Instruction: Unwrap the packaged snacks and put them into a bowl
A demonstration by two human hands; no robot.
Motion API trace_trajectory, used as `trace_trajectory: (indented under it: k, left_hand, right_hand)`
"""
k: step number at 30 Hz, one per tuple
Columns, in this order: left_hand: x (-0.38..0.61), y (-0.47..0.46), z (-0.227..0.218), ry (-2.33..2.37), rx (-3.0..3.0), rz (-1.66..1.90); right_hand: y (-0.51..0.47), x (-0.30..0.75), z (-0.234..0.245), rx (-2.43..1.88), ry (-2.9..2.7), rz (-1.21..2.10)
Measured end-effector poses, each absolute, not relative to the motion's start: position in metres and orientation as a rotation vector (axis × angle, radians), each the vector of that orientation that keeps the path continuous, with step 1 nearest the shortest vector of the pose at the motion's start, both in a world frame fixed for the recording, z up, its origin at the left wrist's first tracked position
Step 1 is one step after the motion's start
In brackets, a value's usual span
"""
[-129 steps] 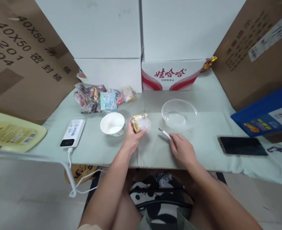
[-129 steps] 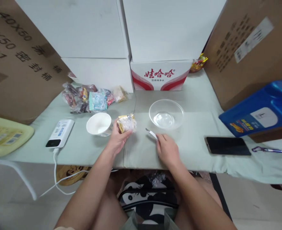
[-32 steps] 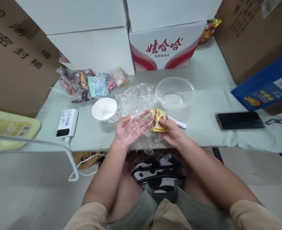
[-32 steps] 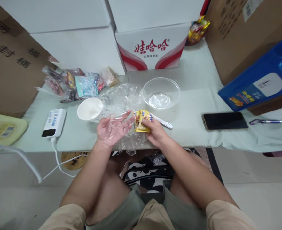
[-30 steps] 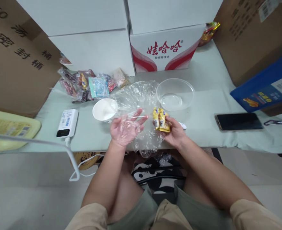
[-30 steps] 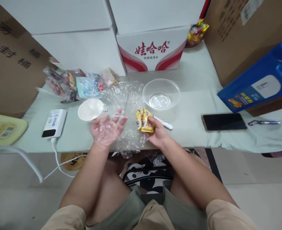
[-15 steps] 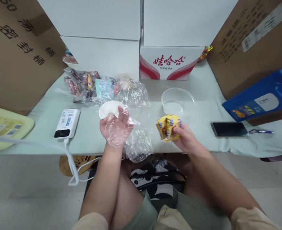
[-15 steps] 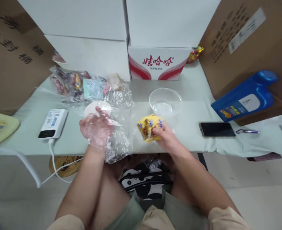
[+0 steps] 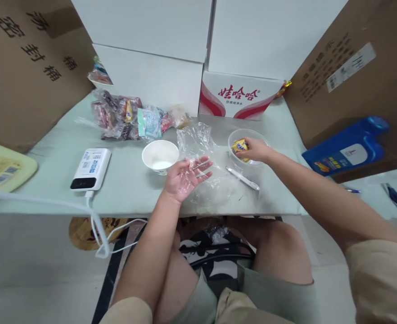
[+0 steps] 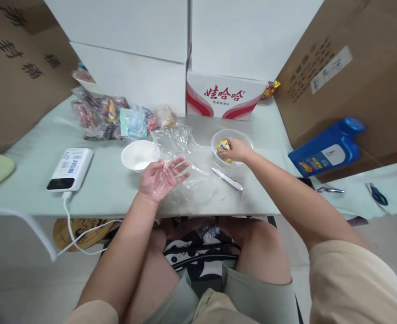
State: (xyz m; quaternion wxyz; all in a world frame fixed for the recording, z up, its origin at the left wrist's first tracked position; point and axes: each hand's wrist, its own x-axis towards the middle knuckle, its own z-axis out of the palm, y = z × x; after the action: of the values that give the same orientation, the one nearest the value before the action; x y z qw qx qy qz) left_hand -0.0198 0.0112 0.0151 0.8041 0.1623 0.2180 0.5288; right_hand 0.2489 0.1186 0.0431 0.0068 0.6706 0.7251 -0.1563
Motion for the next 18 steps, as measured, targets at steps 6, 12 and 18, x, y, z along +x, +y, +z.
trace_trajectory:
  k: [6,12,18]
  left_hand:
    - [-0.018,0.013,0.014,0.444,0.343,1.117]
    - [-0.016,0.015,0.013,0.457,0.367,1.113]
    - [-0.017,0.015,0.011,0.487,0.393,1.117]
  right_hand:
    - [0.118,0.258,0.045,2.102,2.308,-0.639]
    - [0.112,0.264,0.050,2.303,2.224,-1.441]
    - [0.114,0.277,0.074,2.327,2.245,-1.123]
